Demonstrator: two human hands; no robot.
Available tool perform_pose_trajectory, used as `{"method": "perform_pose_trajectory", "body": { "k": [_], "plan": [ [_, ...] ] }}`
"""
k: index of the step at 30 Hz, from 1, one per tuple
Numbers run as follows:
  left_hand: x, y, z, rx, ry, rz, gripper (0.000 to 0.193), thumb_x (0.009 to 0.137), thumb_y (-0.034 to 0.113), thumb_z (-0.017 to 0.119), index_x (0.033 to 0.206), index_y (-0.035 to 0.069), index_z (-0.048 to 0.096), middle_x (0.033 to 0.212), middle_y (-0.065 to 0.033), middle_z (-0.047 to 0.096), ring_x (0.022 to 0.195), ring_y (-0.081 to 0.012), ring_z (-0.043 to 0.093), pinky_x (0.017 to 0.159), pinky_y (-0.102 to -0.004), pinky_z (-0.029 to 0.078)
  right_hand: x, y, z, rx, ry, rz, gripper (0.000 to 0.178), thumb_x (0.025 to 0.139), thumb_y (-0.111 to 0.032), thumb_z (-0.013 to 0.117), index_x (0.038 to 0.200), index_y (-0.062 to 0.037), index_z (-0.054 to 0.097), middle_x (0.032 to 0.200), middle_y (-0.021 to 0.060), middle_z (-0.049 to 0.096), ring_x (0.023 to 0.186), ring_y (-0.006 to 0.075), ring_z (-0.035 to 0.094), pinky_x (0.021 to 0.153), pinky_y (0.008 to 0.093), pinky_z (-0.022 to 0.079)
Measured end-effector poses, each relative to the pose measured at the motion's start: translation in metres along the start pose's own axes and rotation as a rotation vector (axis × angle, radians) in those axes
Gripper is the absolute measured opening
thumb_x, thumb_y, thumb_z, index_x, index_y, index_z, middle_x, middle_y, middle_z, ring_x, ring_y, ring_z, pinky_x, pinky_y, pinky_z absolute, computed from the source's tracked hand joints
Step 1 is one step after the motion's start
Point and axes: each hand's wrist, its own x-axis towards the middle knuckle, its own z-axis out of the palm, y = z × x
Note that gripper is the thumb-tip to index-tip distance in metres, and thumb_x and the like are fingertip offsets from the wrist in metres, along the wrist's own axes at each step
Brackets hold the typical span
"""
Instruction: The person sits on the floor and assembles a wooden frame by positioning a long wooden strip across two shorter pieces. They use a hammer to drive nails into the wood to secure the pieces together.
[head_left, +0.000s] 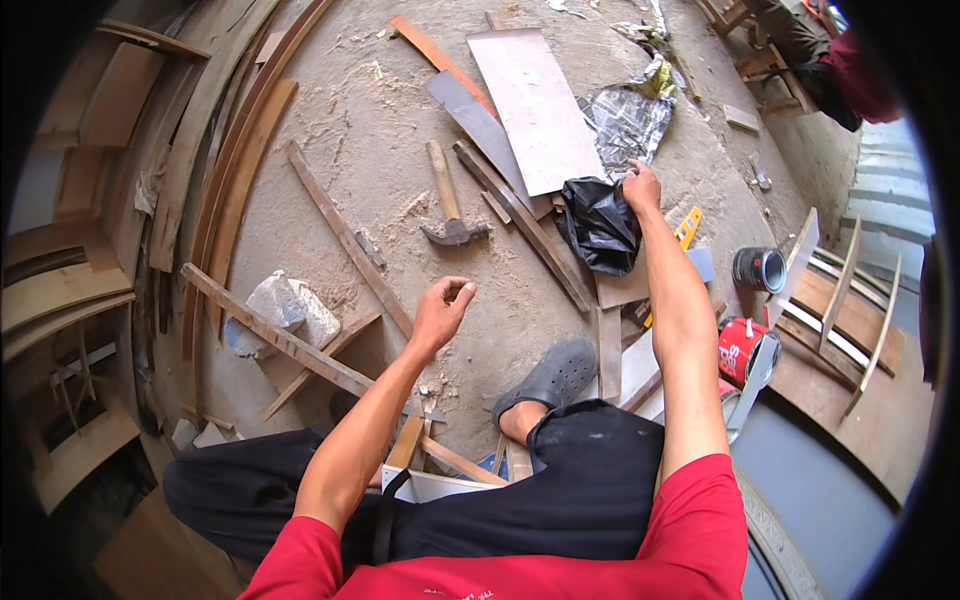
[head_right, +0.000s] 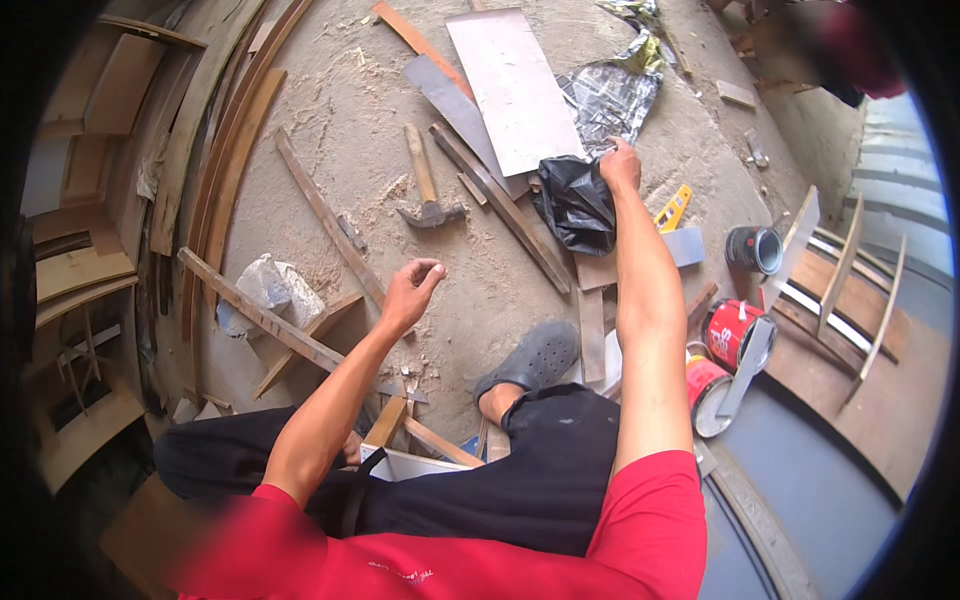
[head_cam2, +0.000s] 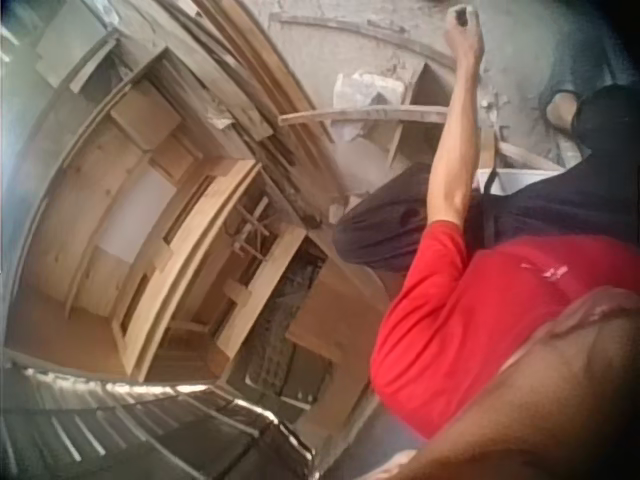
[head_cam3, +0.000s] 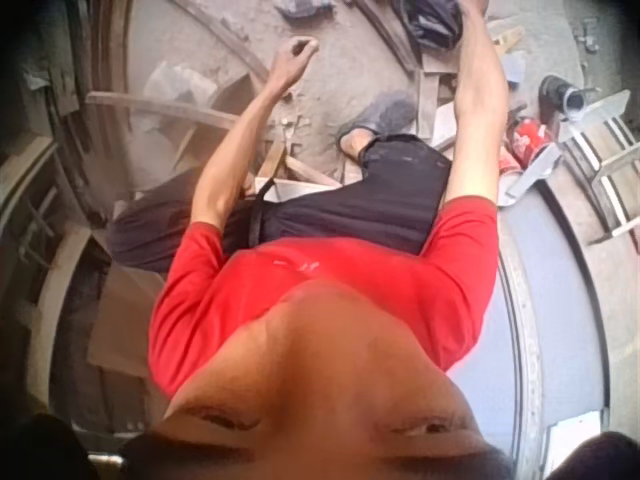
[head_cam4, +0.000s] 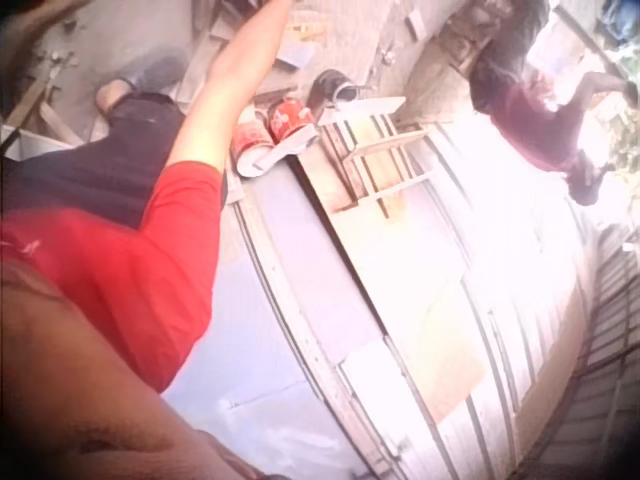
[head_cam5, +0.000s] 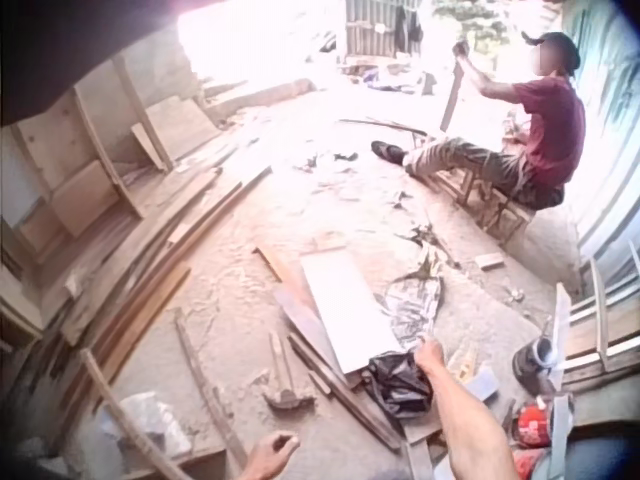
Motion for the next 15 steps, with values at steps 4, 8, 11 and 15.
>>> {"method": "perform_pose_trajectory", "body": {
  "k": [4, 8, 11, 15],
  "plan": [
    [0.005, -0.003, 0.006, 0.055, 0.033, -0.098, 0.034, 0.097, 0.028, 0.063, 0.111, -0.003, 0.065, 0.102, -0.0101, 0.071, 0.097, -0.0155, 0.066, 0.089, -0.0294, 0.050, 0.034, 0.002, 0.022, -0.044, 0.074, -0.164, 0.035, 0.086, -0.012, 0.061, 0.120, -0.0113, 0.068, 0.113, 0.0211, 0.065, 0.106, 0.0381, 0.062, 0.093, 0.0441, 0.050],
    [0.011, -0.010, 0.012, 0.017, 0.072, -0.136, 0.036, 0.097, 0.030, 0.063, 0.112, -0.003, 0.065, 0.104, -0.0125, 0.071, 0.100, -0.0181, 0.066, 0.090, -0.0314, 0.050, 0.042, -0.006, 0.036, -0.218, 0.031, -0.198, 0.034, 0.087, -0.015, 0.062, 0.120, -0.0084, 0.068, 0.111, 0.0238, 0.061, 0.104, 0.0394, 0.061, 0.089, 0.0455, 0.051],
    [0.005, -0.004, 0.017, 0.037, 0.084, -0.137, 0.036, 0.097, 0.030, 0.063, 0.113, -0.002, 0.065, 0.103, -0.0128, 0.071, 0.099, -0.0184, 0.066, 0.088, -0.0315, 0.050, 0.036, -0.006, 0.035, -0.451, 0.030, -0.350, 0.014, 0.088, -0.011, 0.057, 0.095, -0.0060, 0.069, 0.102, 0.0167, 0.062, 0.097, 0.0353, 0.064, 0.080, 0.0469, 0.055],
    [-0.002, -0.006, 0.016, 0.024, 0.100, -0.111, 0.037, 0.096, 0.031, 0.064, 0.112, -0.002, 0.066, 0.102, -0.0130, 0.071, 0.098, -0.0188, 0.067, 0.087, -0.0317, 0.051, 0.027, -0.022, 0.024, -0.602, 0.019, -0.501, 0.020, 0.092, -0.011, 0.049, 0.095, -0.0076, 0.068, 0.100, 0.0139, 0.063, 0.094, 0.0352, 0.065, 0.075, 0.0487, 0.056]
  ]
}}
